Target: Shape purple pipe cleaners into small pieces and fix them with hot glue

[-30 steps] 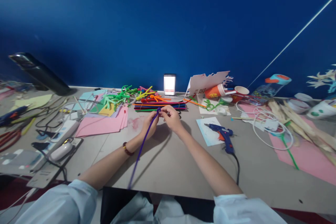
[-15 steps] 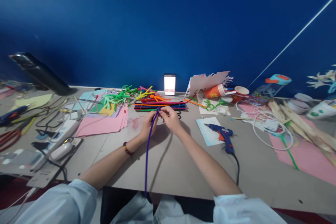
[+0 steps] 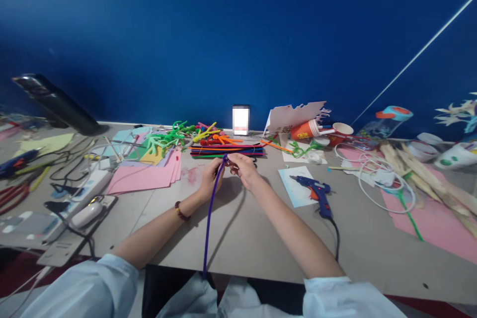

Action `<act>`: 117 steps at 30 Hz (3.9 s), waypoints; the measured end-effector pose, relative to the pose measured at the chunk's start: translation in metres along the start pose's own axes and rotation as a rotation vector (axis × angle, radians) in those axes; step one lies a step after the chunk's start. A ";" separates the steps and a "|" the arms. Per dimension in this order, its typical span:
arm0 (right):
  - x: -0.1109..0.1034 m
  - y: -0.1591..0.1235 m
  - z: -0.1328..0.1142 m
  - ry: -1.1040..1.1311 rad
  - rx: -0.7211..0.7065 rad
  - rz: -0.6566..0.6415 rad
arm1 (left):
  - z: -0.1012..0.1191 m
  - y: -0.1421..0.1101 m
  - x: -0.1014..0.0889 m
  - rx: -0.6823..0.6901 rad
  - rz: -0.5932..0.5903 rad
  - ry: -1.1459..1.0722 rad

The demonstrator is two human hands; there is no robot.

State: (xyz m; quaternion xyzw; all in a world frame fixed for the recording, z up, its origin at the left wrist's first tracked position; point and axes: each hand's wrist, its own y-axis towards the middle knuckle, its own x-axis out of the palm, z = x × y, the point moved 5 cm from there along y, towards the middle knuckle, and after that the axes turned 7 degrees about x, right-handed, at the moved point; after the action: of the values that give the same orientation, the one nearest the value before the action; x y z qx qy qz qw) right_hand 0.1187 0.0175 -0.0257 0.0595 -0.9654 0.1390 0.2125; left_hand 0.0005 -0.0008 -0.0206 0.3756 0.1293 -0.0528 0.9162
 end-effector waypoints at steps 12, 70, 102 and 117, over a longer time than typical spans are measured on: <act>-0.004 0.005 0.000 -0.140 -0.075 0.001 | -0.006 0.000 0.002 -0.082 0.065 -0.044; -0.009 0.008 0.004 -0.445 -0.409 0.046 | -0.027 -0.008 0.021 -0.660 0.045 -0.719; -0.004 -0.004 -0.010 -0.345 -0.458 -0.026 | -0.028 -0.001 0.005 -0.296 -0.004 -0.231; 0.009 -0.026 -0.056 -0.708 -0.373 -0.316 | -0.009 -0.002 0.011 -0.115 -0.140 -0.200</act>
State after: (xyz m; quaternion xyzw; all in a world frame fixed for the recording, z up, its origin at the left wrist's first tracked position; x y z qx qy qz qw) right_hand 0.1374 0.0081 0.0329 0.2111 -0.9664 -0.1010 -0.1060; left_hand 0.0086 0.0040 -0.0309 0.3055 0.0660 -0.1465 0.9385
